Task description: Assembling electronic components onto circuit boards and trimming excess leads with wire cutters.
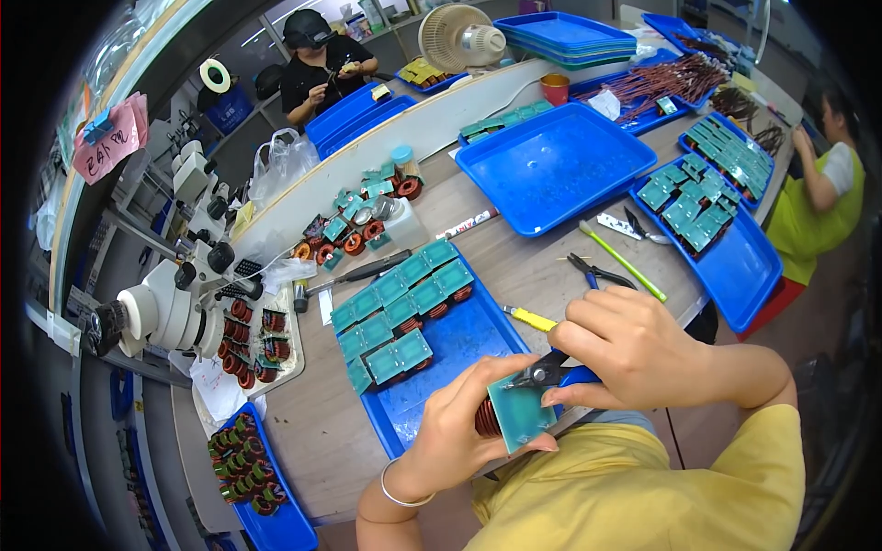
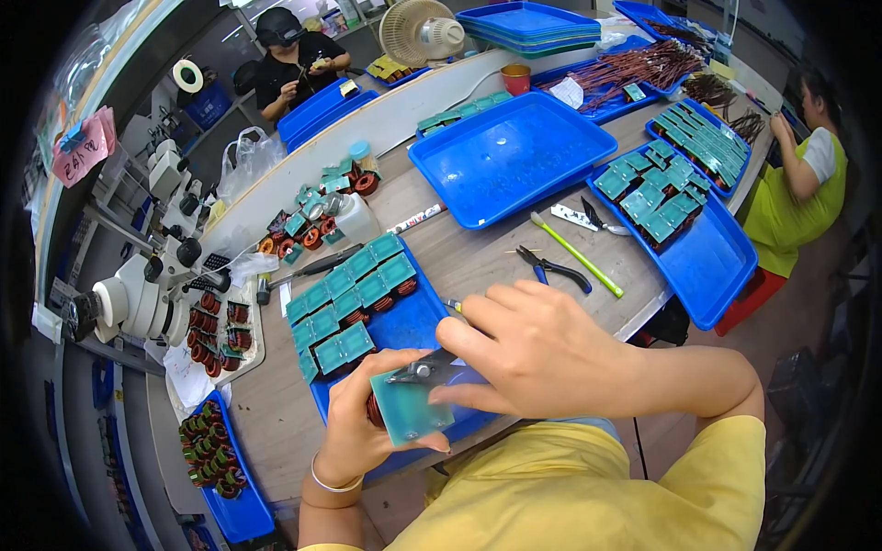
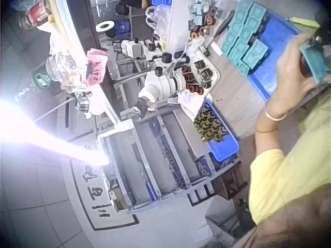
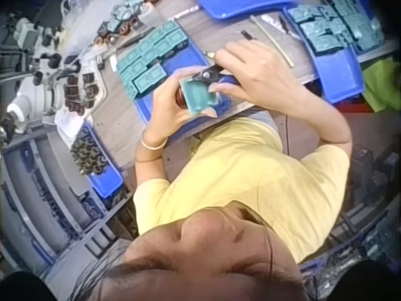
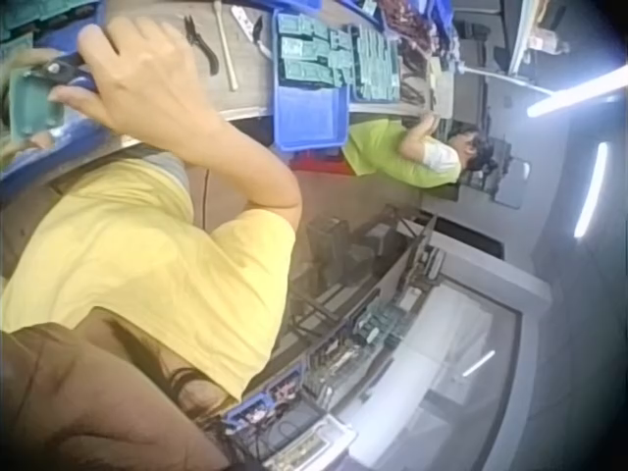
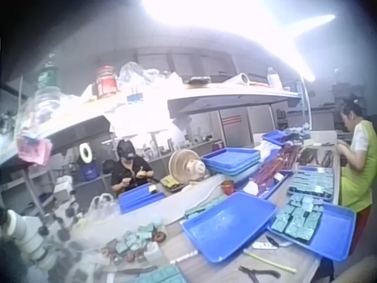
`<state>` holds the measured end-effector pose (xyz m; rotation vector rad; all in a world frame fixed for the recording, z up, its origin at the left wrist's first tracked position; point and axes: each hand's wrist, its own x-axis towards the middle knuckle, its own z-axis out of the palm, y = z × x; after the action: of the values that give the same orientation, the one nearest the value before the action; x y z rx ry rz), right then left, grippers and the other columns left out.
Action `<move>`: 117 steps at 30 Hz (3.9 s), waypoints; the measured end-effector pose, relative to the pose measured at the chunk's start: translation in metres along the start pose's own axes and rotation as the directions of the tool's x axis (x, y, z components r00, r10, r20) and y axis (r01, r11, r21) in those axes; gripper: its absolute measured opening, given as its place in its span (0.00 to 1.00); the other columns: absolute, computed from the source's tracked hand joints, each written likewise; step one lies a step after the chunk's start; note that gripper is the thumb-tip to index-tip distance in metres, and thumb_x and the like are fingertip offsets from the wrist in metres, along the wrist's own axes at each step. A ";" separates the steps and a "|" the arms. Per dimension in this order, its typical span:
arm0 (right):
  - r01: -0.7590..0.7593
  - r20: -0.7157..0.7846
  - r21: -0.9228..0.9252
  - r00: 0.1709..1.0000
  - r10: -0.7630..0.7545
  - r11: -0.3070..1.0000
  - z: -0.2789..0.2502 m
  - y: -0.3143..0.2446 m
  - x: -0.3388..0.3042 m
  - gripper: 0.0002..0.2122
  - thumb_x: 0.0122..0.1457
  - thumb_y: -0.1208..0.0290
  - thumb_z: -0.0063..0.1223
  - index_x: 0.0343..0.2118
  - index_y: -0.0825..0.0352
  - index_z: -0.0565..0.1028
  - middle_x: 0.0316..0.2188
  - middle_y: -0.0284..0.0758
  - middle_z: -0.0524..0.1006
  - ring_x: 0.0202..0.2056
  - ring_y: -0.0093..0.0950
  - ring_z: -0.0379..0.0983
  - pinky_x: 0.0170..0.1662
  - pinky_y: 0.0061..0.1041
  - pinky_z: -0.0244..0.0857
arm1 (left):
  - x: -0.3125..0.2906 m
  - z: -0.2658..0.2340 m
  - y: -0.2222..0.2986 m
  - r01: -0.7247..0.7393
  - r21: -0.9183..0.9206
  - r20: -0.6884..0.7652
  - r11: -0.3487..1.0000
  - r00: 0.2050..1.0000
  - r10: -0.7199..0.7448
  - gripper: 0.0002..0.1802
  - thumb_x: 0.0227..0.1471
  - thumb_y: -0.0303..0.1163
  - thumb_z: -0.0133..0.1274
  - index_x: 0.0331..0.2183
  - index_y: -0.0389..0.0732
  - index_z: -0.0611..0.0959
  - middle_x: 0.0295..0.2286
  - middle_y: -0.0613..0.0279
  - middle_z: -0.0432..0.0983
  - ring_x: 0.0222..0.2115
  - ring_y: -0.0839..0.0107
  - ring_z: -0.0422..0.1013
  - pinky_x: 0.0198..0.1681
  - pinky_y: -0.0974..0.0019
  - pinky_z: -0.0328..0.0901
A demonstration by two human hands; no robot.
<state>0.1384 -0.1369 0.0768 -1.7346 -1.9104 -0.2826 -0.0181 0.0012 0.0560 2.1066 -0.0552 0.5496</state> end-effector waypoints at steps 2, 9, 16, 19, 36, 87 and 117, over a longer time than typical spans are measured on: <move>-0.001 0.006 -0.007 1.000 0.001 1.000 -0.001 -0.001 0.000 0.20 0.43 0.52 0.58 0.25 0.66 0.68 0.20 0.34 0.63 0.21 0.31 0.63 0.26 0.27 0.56 | 0.000 -0.001 -0.001 -0.008 0.012 0.000 1.000 1.000 0.008 0.36 0.29 0.40 0.68 0.42 0.37 0.73 0.31 0.58 0.74 0.27 0.70 0.71 0.28 0.71 0.66; 0.001 0.009 -0.008 1.000 -0.001 1.000 -0.002 -0.001 -0.002 0.20 0.43 0.52 0.58 0.25 0.66 0.68 0.20 0.33 0.64 0.22 0.30 0.63 0.26 0.27 0.57 | 0.001 0.000 0.000 -0.037 0.023 0.007 0.999 0.999 0.037 0.36 0.30 0.40 0.67 0.42 0.37 0.73 0.29 0.57 0.73 0.26 0.68 0.71 0.28 0.70 0.65; -0.006 0.023 -0.018 1.000 0.006 1.000 -0.004 -0.003 -0.003 0.19 0.43 0.52 0.58 0.25 0.66 0.68 0.20 0.33 0.64 0.22 0.30 0.63 0.26 0.27 0.56 | 0.001 0.001 0.001 -0.026 0.015 0.018 1.000 0.999 0.026 0.36 0.30 0.40 0.67 0.42 0.37 0.73 0.29 0.57 0.73 0.26 0.67 0.71 0.28 0.70 0.65; 0.000 0.016 -0.031 1.000 0.000 1.000 -0.004 -0.004 -0.002 0.19 0.44 0.53 0.58 0.25 0.66 0.68 0.19 0.33 0.63 0.21 0.30 0.62 0.26 0.27 0.56 | 0.001 0.001 0.000 -0.037 0.010 0.016 0.999 0.999 0.037 0.35 0.30 0.40 0.67 0.42 0.36 0.73 0.29 0.57 0.73 0.26 0.67 0.71 0.28 0.69 0.65; 0.026 0.028 -0.038 0.999 -0.025 0.999 0.005 0.002 -0.003 0.18 0.44 0.55 0.59 0.23 0.67 0.69 0.16 0.33 0.66 0.17 0.31 0.66 0.20 0.27 0.60 | 0.000 0.002 -0.003 0.036 0.041 0.020 0.998 0.999 -0.037 0.35 0.31 0.40 0.67 0.42 0.36 0.72 0.31 0.57 0.73 0.28 0.67 0.72 0.28 0.69 0.67; -0.863 -0.778 -0.130 0.394 0.490 0.487 -0.040 0.257 -0.254 0.20 0.43 0.75 0.58 0.40 0.72 0.67 0.37 0.43 0.69 0.41 0.40 0.66 0.47 0.31 0.59 | 0.016 0.024 -0.153 0.292 0.828 -0.292 0.478 0.953 -0.076 0.36 0.31 0.33 0.63 0.47 0.37 0.70 0.35 0.54 0.62 0.40 0.56 0.59 0.50 0.45 0.51; -0.161 -0.046 0.899 0.889 0.455 0.406 0.049 0.017 0.014 0.31 0.39 0.70 0.65 0.48 0.72 0.65 0.38 0.39 0.70 0.30 0.20 0.64 0.37 0.20 0.60 | 0.025 -0.010 -0.053 0.117 -0.892 0.002 0.437 0.967 -0.253 0.55 0.35 0.35 0.64 0.58 0.40 0.46 0.44 0.44 0.66 0.44 0.56 0.67 0.48 0.58 0.62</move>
<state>0.1427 -0.0982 0.0399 -1.1495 -1.0817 0.5268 0.0141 0.0435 0.0289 0.9888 -0.0226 0.3838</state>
